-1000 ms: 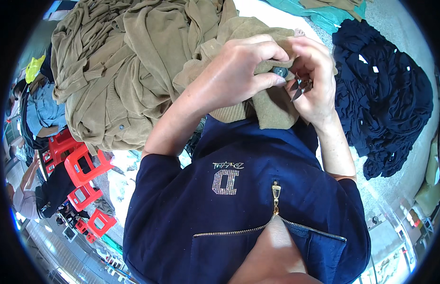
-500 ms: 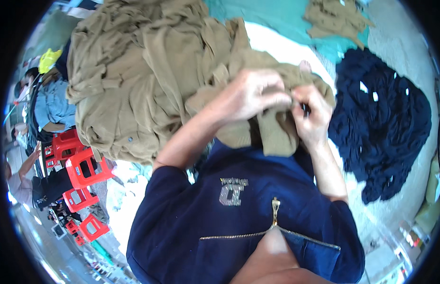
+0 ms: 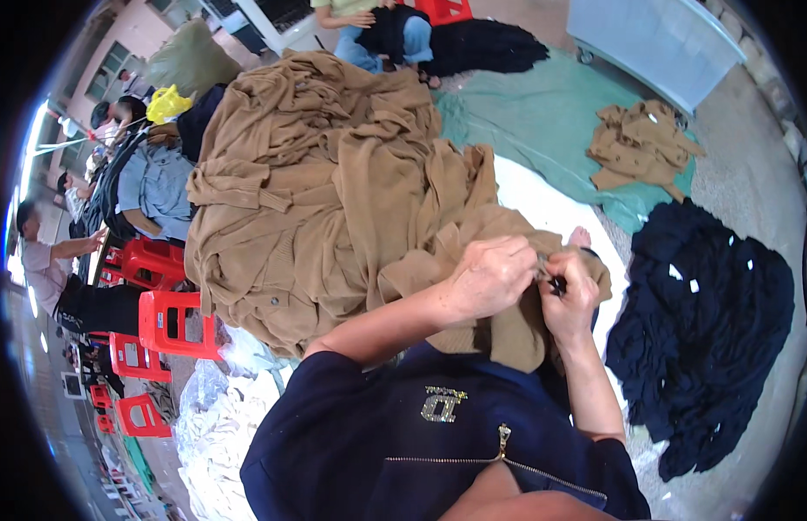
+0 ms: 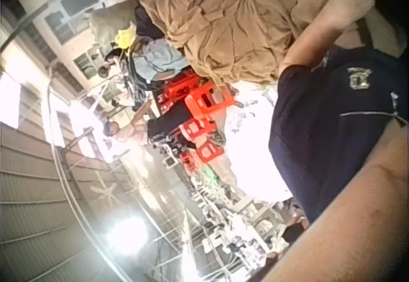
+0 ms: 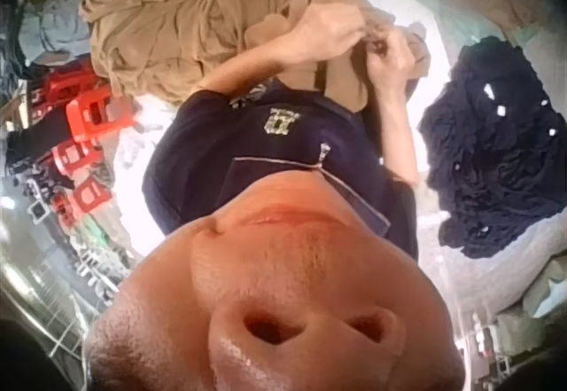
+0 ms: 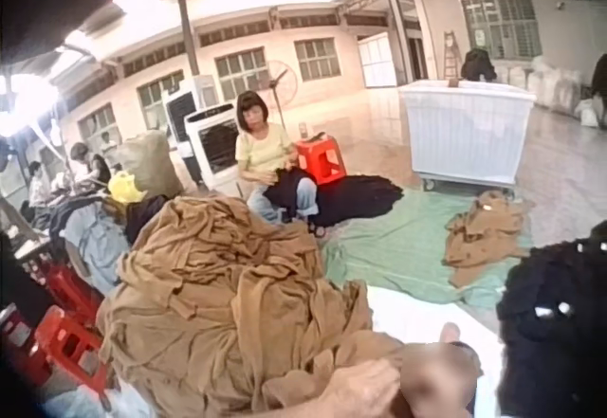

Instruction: Trimming loose threads and inspecting brown knit cardigans using thread snips.

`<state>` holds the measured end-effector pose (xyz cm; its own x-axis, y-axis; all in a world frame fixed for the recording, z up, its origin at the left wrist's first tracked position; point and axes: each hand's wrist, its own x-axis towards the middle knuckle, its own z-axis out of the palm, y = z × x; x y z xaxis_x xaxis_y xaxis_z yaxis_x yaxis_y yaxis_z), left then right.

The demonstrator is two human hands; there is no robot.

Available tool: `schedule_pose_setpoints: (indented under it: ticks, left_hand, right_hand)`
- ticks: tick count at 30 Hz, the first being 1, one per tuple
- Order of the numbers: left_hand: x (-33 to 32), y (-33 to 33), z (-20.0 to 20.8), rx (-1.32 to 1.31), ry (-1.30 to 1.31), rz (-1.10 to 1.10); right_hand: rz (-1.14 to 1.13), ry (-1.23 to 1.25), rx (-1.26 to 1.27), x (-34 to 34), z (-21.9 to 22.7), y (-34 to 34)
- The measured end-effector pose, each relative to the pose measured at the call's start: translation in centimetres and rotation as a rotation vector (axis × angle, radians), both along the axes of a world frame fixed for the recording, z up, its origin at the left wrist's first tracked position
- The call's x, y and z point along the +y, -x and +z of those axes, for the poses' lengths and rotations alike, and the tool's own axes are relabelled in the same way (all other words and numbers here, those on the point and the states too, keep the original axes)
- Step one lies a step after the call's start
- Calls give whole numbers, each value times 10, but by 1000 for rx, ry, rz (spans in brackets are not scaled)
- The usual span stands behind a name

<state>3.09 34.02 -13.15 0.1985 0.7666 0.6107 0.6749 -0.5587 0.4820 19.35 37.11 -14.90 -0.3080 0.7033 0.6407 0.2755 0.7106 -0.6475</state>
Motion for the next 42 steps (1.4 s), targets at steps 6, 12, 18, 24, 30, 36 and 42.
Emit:
schedule_pose_setpoints:
  ticks: [6,12,18,24,30,36,42]
  left_hand:
    - [23,1,-29,276,-245,179]
    - [11,68,-50,209,373,-60]
    - [-18,124,-41,-312,916,-54]
    - [-22,102,-11,-831,916,-269]
    - [-14,89,-1,-1107,951,-279]
    - [-2,34,55,-1057,962,-375]
    - [-1,-2,36,-792,966,-355]
  right_hand:
    - [-108,-96,-196,13,-13,1]
    - [-52,176,-364,-9,-51,-57]
    - [5,329,-250,-20,-46,-103]
    - [-151,450,-534,-24,-17,-103]
    - [-111,542,-508,-25,-7,-112]
    - [47,-383,-195,-23,43,-78]
    - [28,-301,-104,-19,29,-38]
